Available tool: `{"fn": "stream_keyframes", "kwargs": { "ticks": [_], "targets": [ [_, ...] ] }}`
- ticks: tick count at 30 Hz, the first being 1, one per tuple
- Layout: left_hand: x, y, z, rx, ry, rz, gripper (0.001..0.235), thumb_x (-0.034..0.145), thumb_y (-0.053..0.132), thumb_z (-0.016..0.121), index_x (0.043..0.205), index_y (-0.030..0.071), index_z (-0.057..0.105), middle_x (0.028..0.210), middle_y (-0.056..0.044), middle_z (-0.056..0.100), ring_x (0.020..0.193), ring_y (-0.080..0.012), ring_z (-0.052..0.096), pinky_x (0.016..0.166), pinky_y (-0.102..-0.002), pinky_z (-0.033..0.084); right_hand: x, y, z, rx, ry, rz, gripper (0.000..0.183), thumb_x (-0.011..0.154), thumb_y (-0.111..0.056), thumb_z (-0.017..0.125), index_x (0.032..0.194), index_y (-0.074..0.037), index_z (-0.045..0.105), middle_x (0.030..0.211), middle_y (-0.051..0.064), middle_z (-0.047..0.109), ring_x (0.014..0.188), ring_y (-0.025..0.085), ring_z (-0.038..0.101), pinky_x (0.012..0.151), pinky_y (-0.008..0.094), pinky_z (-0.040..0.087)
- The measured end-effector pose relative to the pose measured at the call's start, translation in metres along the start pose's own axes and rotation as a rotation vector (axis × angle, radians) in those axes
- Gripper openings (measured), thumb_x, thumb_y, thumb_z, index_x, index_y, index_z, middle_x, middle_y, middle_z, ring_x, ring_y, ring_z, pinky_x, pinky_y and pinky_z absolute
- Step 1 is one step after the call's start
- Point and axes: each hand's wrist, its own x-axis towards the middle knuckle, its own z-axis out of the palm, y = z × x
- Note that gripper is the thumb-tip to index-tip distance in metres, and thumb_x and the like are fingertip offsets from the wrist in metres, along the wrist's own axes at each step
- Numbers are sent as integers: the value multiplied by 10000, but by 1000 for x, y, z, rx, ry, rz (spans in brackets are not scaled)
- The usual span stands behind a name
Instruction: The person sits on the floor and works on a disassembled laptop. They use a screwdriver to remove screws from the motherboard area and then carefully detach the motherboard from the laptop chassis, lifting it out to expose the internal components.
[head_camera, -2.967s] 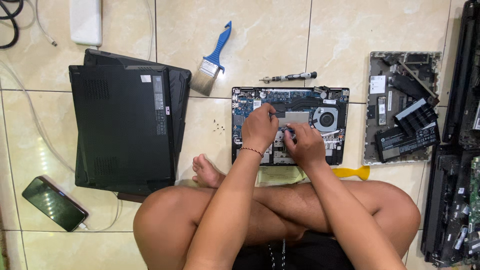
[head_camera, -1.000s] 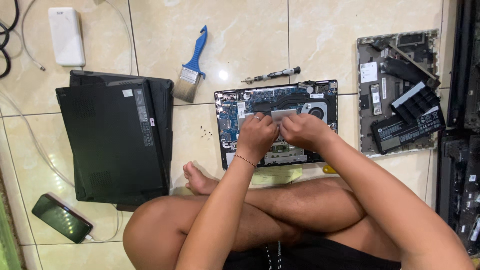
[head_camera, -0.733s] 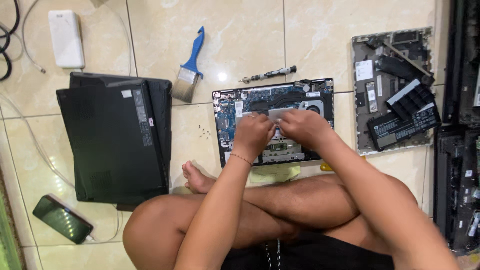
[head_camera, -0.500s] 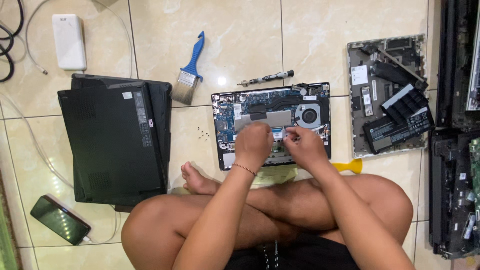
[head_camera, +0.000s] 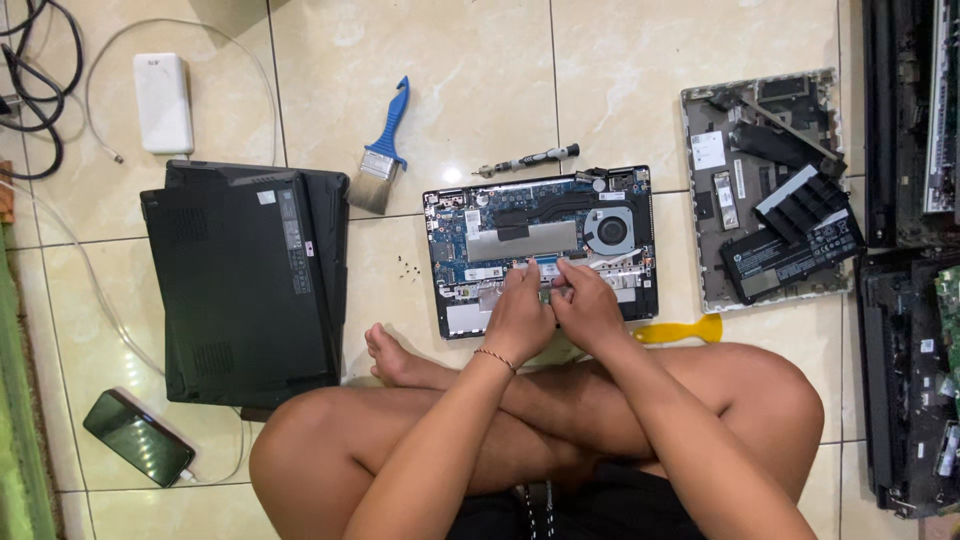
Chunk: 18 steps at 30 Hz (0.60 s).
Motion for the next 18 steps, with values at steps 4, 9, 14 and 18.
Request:
{"fn": "stream_keyframes", "kwargs": {
  "ticks": [4,9,14,18],
  "targets": [
    [9,-20,10,-134,-12,11,734,840,-29,566,1544,-204,459,1210,-263,601,1138,-469,670,986,-524,562,7,13,0,116,26,63,472,819,-215,798,1283,-126,810,983,54,786,845,227,752,826,388,601],
    [25,-58,30,-228,92,8,687,782,14,626,1461,-93,620,1091,-145,663,916,-310,731,871,-440,588,11,8,-2,126,84,60,335,835,-244,828,1161,-174,855,877,28,773,773,218,761,762,354,600],
    [25,-60,27,-293,125,11,641,767,25,632,1404,-27,689,1041,-114,708,837,-282,753,819,-403,602,16,10,-7,98,96,9,270,842,-261,865,1103,-197,869,840,25,770,747,216,753,733,348,600],
    [23,-60,21,-356,123,-10,636,764,21,637,1395,-17,709,1037,-91,729,791,-211,737,780,-357,598,16,3,-13,113,98,-21,246,853,-251,878,1093,-199,870,833,33,772,729,219,752,714,345,597]
  ]
}}
